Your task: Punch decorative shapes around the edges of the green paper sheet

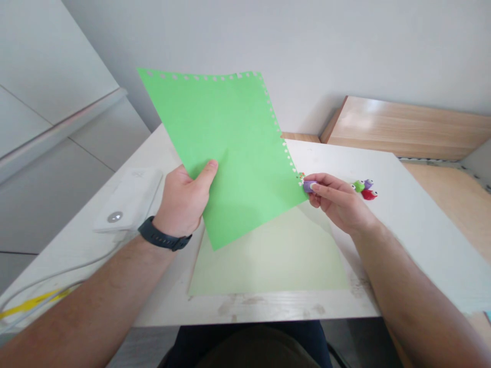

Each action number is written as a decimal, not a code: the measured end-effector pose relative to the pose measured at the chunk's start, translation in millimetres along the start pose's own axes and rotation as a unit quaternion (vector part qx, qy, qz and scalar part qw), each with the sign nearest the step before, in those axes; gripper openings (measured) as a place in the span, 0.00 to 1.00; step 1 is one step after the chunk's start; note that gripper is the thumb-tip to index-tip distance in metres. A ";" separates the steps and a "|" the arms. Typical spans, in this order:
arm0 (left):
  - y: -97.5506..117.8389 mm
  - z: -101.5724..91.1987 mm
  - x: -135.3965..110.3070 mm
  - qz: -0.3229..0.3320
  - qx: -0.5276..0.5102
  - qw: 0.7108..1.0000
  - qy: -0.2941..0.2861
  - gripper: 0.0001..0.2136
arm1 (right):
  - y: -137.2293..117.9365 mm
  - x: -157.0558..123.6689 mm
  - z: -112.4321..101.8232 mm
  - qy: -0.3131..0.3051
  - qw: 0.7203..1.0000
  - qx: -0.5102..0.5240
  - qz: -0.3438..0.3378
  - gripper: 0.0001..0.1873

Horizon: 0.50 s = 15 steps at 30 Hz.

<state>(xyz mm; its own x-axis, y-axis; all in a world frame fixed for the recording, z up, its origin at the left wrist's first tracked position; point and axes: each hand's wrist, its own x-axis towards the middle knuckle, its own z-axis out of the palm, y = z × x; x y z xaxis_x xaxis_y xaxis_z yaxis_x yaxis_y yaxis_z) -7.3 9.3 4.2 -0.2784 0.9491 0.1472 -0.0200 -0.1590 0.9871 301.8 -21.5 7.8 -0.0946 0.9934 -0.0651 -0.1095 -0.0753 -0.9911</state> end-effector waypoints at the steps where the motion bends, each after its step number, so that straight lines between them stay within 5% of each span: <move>1: -0.1 0.1 0.0 0.003 -0.005 1.000 0.000 0.11 | 0.0 -0.2 0.0 -0.002 1.000 0.000 0.002 0.11; 15: 4.9 1.6 -2.6 -0.013 -0.004 1.000 -0.006 0.12 | 3.0 -1.3 -0.6 -0.047 0.997 -0.005 0.068 0.14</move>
<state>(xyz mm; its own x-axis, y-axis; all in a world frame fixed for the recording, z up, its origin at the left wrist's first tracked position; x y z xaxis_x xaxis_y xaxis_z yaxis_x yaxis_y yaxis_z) -5.1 6.5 8.8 -0.2671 0.9559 0.1223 -0.0345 -0.1363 0.9901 302.1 -23.0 4.9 -0.1998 0.9615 -0.1889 -0.0784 -0.2078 -0.9750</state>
